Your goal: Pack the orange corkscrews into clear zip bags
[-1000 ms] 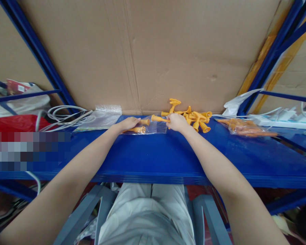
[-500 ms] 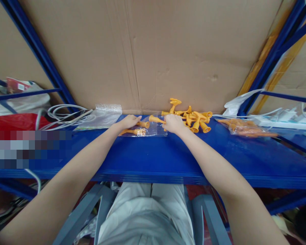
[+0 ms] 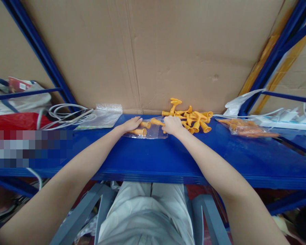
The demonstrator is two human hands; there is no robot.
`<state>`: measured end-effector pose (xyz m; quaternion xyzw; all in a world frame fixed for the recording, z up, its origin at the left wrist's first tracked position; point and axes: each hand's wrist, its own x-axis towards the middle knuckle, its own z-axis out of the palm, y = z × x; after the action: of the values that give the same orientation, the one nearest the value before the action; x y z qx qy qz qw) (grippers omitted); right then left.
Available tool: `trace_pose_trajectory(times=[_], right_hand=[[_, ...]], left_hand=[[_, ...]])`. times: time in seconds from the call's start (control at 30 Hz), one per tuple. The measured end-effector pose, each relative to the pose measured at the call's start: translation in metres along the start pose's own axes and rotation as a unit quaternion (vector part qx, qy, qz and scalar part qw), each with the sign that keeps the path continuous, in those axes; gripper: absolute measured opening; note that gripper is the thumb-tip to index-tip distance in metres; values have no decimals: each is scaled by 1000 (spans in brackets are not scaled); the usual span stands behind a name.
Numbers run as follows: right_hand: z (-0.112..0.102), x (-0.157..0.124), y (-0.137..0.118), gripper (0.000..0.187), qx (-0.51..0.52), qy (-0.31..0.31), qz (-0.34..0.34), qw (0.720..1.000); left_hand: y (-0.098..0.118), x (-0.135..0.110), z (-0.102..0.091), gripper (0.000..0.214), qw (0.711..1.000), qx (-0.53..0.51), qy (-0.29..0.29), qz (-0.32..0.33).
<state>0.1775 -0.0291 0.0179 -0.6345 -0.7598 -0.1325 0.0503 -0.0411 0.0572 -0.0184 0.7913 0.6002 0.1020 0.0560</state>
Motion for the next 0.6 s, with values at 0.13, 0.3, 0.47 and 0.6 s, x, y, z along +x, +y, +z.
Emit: trace_pose_trajectory(times=[0.13, 0.3, 0.47, 0.6], right_hand=[[2, 1, -1, 32, -8, -3, -10, 1000], [4, -1, -2, 31, -12, -6, -28, 1000], [12, 2, 1, 26, 48, 9, -23, 999], [30, 16, 5, 26, 209, 75, -12, 975]], left_hand=[[7, -1, 2, 63, 1000, -5, -12, 13], [16, -3, 3, 61, 998, -54, -11, 28], [21, -7, 3, 60, 991, -130, 19, 38], [19, -4, 6, 59, 980, -188, 52, 31]])
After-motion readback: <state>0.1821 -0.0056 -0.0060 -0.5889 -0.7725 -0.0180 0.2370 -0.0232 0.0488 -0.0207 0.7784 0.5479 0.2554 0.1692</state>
